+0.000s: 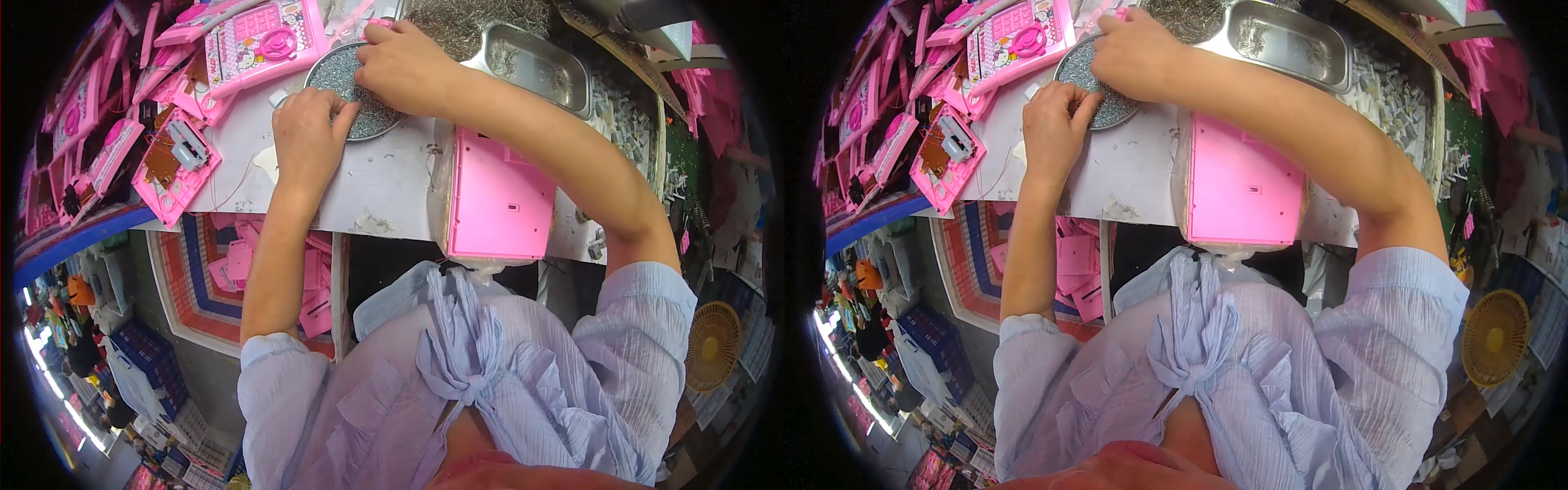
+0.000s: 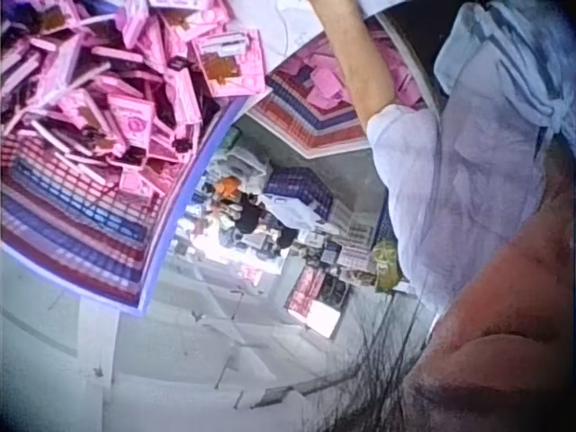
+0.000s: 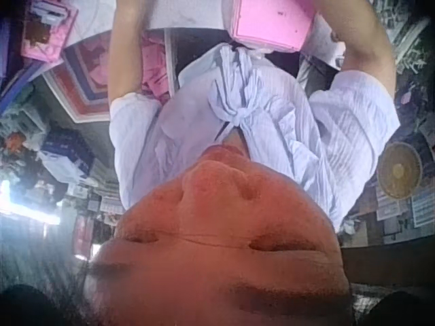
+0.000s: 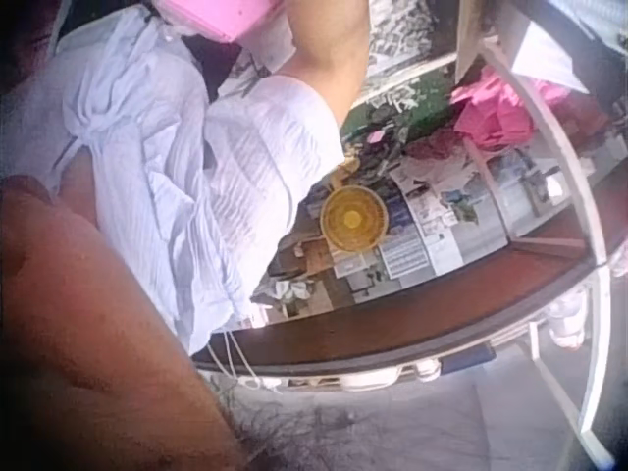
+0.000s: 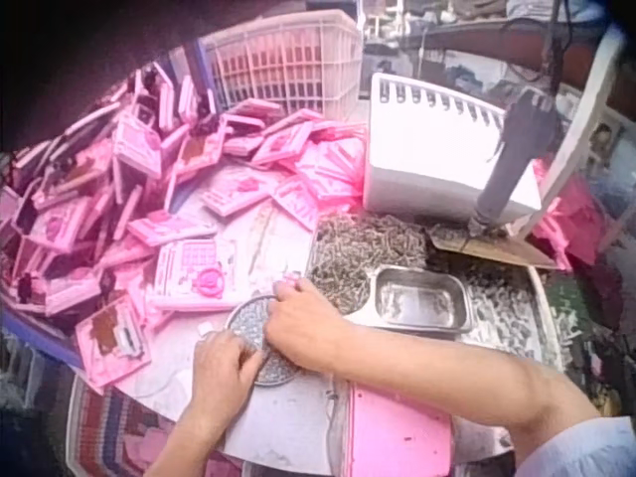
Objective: Assembling the internal components of a pink electronic toy, including soldering wires and using an electric screwdriver.
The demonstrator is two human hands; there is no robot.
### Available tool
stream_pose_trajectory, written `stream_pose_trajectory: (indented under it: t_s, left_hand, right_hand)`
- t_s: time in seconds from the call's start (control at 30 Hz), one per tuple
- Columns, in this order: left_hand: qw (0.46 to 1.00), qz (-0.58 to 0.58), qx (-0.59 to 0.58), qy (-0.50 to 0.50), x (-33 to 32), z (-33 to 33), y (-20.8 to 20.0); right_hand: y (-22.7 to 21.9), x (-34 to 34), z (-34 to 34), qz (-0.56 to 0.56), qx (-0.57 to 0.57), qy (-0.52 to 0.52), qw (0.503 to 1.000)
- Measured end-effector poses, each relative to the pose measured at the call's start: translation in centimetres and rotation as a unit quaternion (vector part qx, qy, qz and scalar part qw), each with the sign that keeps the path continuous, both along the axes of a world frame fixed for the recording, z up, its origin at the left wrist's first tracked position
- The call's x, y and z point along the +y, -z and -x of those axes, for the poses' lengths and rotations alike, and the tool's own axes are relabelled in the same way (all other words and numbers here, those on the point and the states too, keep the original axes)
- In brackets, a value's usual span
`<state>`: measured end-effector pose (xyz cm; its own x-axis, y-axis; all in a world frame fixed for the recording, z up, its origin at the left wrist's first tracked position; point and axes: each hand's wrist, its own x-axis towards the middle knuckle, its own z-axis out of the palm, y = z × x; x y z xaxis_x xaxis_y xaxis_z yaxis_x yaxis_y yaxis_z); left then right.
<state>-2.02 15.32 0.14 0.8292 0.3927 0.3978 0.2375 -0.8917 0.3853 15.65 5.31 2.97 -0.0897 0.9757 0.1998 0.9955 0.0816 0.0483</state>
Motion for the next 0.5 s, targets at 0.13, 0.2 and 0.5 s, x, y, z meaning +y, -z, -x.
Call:
stream_pose_trajectory:
  t_s: [0.13,0.2,0.5]
  left_hand:
    - [1.000,-0.016,-0.007,-0.003,0.7,-0.1,0.6]
    - [0.999,-0.035,0.001,-0.006,0.7,-0.1,0.3]
    - [0.982,0.169,-0.011,0.089,-3.0,-1.4,-1.6]
  right_hand:
    - [-0.2,0.9,-0.4,0.032,-0.006,0.027,0.999]
    - [-1.0,1.1,-0.4,0.034,0.007,0.041,0.999]
    - [-6.1,-14.0,-5.6,-0.031,0.322,0.166,0.932]
